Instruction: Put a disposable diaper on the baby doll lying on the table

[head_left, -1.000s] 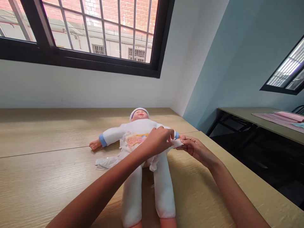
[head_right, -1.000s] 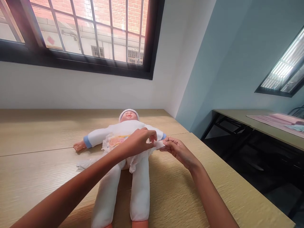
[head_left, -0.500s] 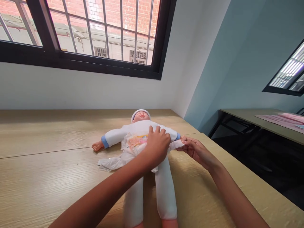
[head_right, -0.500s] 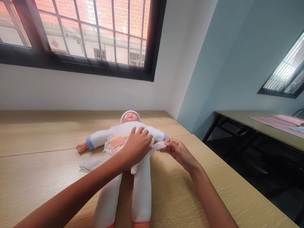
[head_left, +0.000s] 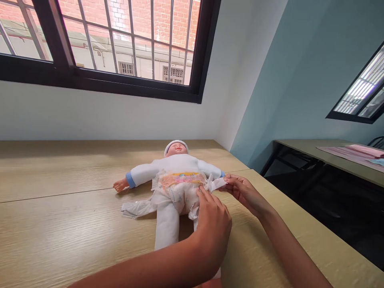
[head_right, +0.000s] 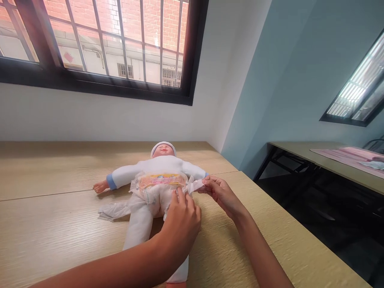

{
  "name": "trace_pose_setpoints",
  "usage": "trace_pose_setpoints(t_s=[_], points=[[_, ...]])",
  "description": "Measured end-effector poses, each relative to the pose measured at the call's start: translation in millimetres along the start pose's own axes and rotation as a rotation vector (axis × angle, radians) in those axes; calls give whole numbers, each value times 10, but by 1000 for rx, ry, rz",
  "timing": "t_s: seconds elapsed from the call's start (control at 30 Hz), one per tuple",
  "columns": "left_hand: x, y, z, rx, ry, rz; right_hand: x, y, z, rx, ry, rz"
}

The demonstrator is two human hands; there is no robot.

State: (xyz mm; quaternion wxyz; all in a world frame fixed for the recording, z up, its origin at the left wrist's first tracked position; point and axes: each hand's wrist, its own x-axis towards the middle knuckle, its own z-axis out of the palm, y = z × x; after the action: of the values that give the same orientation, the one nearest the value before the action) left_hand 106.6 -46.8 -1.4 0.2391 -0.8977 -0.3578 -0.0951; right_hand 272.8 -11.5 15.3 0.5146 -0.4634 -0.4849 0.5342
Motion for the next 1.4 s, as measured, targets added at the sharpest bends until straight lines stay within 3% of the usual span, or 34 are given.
trace_pose_setpoints(t_s=[0.13, 0.3, 0.5, 0.7, 0.93, 1.17, 1.4], points=[[-52, 29, 5, 28, 41, 7, -8, -5, 26, 12, 6, -8], [-30, 16, -35, 6, -79, 80, -14, -11, 84, 70, 71, -10], [76, -257, -244, -144, -182, 177, 19, 22, 118, 103, 185, 3], [157, -484, -357, -265, -63, 181, 25, 25, 165, 104, 213, -39], [208, -511, -317, -295, 80, 181, 3, 2, 222, 145, 213, -57], [275, -526, -74, -247, -127, 174, 49, 51, 161, 95, 244, -78], [261, -469, 10, -200, -137, 205, 66, 80, 123, 53, 275, -76]])
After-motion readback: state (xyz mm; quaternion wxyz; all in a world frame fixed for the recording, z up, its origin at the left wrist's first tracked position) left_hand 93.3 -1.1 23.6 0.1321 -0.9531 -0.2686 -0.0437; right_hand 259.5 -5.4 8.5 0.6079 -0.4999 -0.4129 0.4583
